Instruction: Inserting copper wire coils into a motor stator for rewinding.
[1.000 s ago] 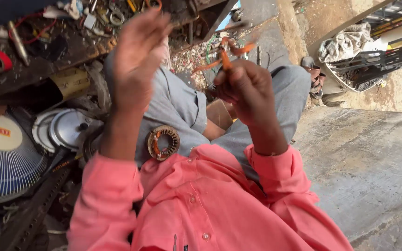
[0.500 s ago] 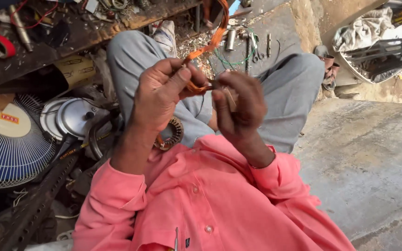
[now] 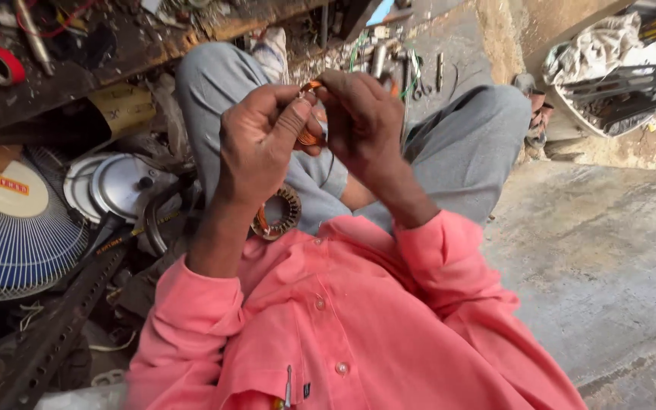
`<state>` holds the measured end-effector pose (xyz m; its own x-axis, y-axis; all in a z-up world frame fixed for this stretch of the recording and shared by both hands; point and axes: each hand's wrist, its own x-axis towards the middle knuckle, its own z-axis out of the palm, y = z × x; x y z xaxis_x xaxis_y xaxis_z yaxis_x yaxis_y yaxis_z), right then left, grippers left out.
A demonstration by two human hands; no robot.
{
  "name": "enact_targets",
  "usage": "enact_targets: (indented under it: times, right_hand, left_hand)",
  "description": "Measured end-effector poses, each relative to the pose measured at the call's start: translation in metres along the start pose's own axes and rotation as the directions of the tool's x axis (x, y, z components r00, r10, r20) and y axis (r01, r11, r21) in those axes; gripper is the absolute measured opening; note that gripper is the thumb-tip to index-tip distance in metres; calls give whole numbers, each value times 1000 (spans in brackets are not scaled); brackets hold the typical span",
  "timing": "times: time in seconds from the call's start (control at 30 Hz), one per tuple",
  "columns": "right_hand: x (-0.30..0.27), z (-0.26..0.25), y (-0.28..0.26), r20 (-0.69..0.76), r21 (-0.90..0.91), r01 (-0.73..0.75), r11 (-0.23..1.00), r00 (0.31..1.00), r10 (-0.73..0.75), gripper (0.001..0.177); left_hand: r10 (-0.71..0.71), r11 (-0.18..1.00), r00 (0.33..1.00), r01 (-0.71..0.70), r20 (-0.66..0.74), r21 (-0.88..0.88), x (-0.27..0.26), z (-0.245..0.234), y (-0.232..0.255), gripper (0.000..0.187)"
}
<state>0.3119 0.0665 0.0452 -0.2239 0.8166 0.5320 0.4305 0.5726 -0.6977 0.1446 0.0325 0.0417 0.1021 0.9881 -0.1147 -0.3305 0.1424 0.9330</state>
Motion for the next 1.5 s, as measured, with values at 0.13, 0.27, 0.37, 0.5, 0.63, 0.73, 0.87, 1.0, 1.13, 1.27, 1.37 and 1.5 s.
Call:
enact_targets:
  times: [0.13, 0.27, 0.37, 0.5, 0.63, 0.73, 0.87, 1.0, 1.13, 1.27, 1.37, 1.5]
  right_hand:
    - [3, 3, -3, 8, 35, 33, 999, 999, -34, 13]
    - [8, 3, -13, -122, 23, 14, 1000, 992, -12, 10]
    - [9, 1, -16, -115, -83, 38, 996, 992, -48, 10]
    - [5, 1, -21, -80, -154, 55, 986, 995, -68, 12]
    - [5, -1, -17, -104, -251, 120, 960, 983, -150, 14]
    - [5, -5, -15, -116, -314, 82, 946, 985, -124, 13]
    - [3, -5, -18, -75, -382, 125, 916, 983, -165, 14]
    - [-2, -4, -7, -126, -343, 67, 937, 985, -117, 12]
    - [0, -10, -2, -157, -345, 45, 937, 982, -105, 11]
    - [3, -15, -3, -129, -408, 82, 909, 981, -146, 12]
    - [1, -16, -4, -34, -432, 146, 890, 983, -178, 17]
    - [4, -20, -10, 129, -388, 350, 853, 936, -326, 27]
  left_hand:
    - [171, 984, 984, -168, -56, 60, 0, -7, 17, 20]
    - [172, 963, 968, -204, -181, -177, 1, -22, 19, 16]
    - [94, 908, 980, -156, -173, -389, 5, -17, 29, 19]
    - [192, 909, 975, -221, -116, -353, 14, -11, 17, 32]
    - [231, 900, 964, -264, -133, -348, 15, -15, 25, 39]
    - [95, 878, 986, -148, -138, -455, 7, -10, 23, 42]
    - [146, 922, 979, -186, -140, -340, 15, -4, 17, 47]
    - [160, 893, 972, -217, -174, -395, 17, -13, 18, 48]
    - [40, 808, 986, -126, -159, -576, -15, -21, 13, 51]
    - [250, 947, 950, -281, -190, -159, -41, -14, 23, 58]
    - [573, 758, 811, -471, -115, 452, -46, 1, 72, 61]
    - [668, 119, 658, -554, 347, 824, -29, 20, 134, 51]
